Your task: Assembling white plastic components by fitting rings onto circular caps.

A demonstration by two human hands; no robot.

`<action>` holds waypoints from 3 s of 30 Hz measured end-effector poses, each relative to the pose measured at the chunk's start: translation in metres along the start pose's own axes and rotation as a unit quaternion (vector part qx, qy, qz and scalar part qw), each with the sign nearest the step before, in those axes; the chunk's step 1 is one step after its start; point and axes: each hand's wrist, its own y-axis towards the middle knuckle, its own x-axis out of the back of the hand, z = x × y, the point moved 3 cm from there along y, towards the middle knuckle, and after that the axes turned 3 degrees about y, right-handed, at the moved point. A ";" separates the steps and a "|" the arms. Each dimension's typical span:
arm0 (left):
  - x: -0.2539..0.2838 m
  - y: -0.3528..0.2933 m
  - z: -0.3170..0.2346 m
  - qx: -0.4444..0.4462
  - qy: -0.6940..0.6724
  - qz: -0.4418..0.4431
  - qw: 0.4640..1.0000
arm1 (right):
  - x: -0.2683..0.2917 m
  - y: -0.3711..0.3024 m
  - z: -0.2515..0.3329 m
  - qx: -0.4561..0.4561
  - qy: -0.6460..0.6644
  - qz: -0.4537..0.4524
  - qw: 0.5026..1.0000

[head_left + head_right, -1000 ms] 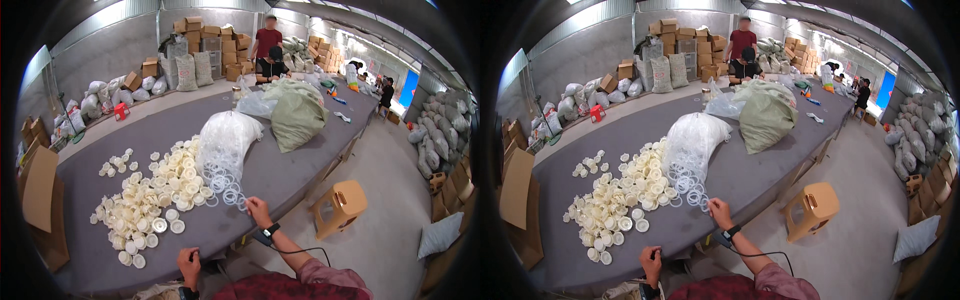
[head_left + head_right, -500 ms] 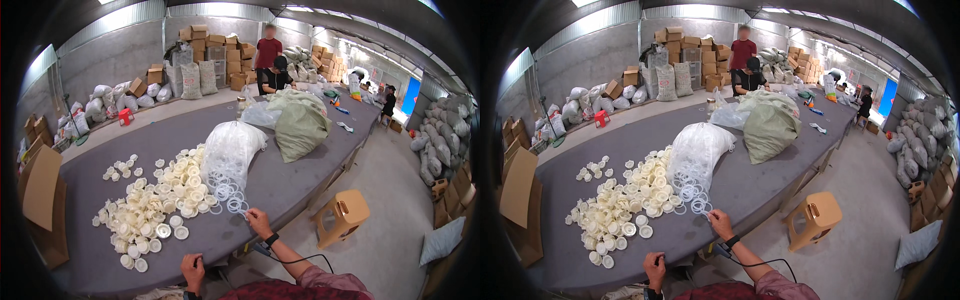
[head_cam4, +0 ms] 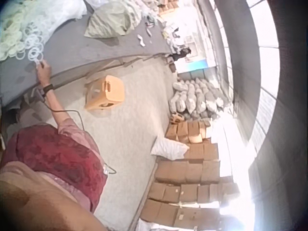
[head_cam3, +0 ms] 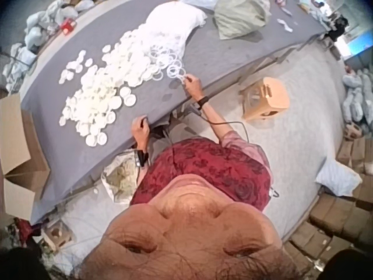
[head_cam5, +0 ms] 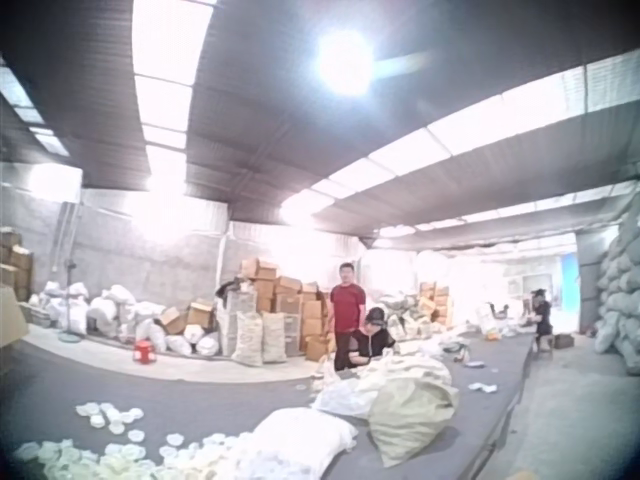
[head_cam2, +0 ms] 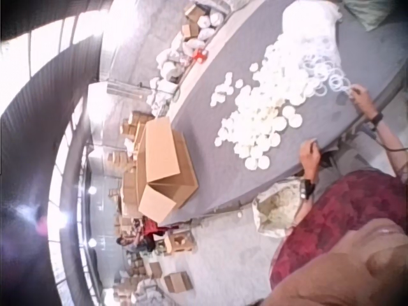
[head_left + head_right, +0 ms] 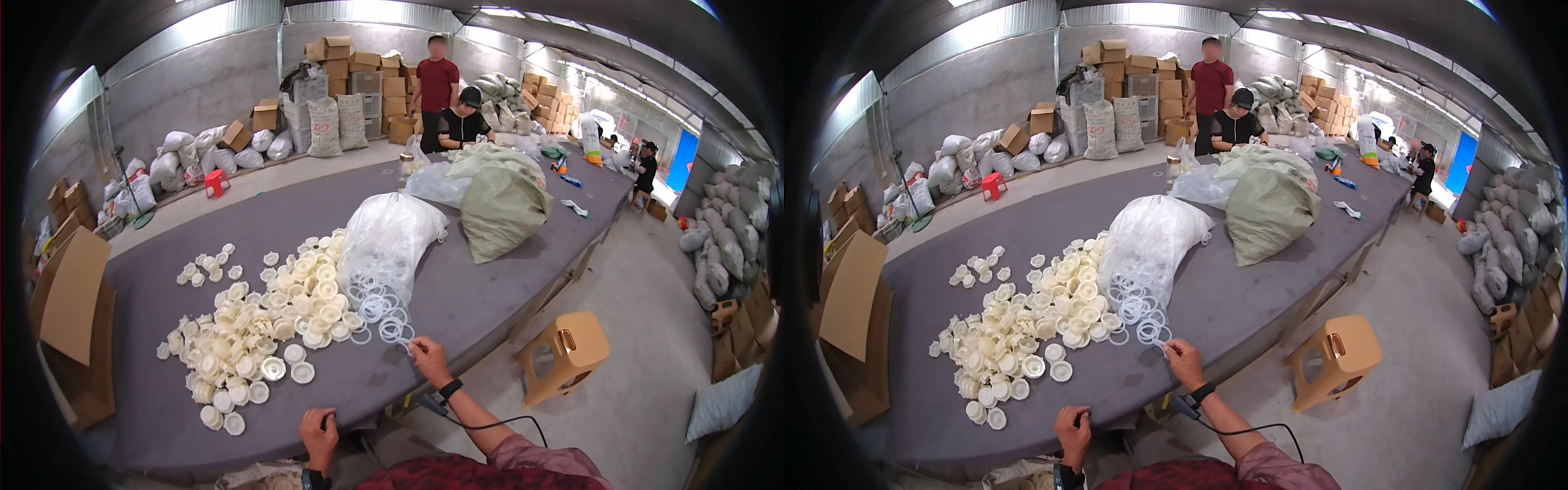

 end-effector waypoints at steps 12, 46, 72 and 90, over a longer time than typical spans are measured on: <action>0.000 0.003 0.000 -0.009 -0.004 -0.010 1.000 | -0.002 0.002 0.004 0.039 -0.031 -0.019 0.999; 0.134 0.152 -0.148 -0.202 -0.250 0.092 0.943 | 0.005 0.003 -0.003 0.006 -0.030 0.024 0.999; 0.109 0.133 -0.059 -0.127 0.037 -0.023 0.991 | -0.006 0.008 0.000 0.002 -0.048 0.013 0.999; 0.035 0.024 0.054 0.089 0.099 0.034 0.991 | 0.011 -0.014 0.022 0.091 -0.258 -0.017 0.962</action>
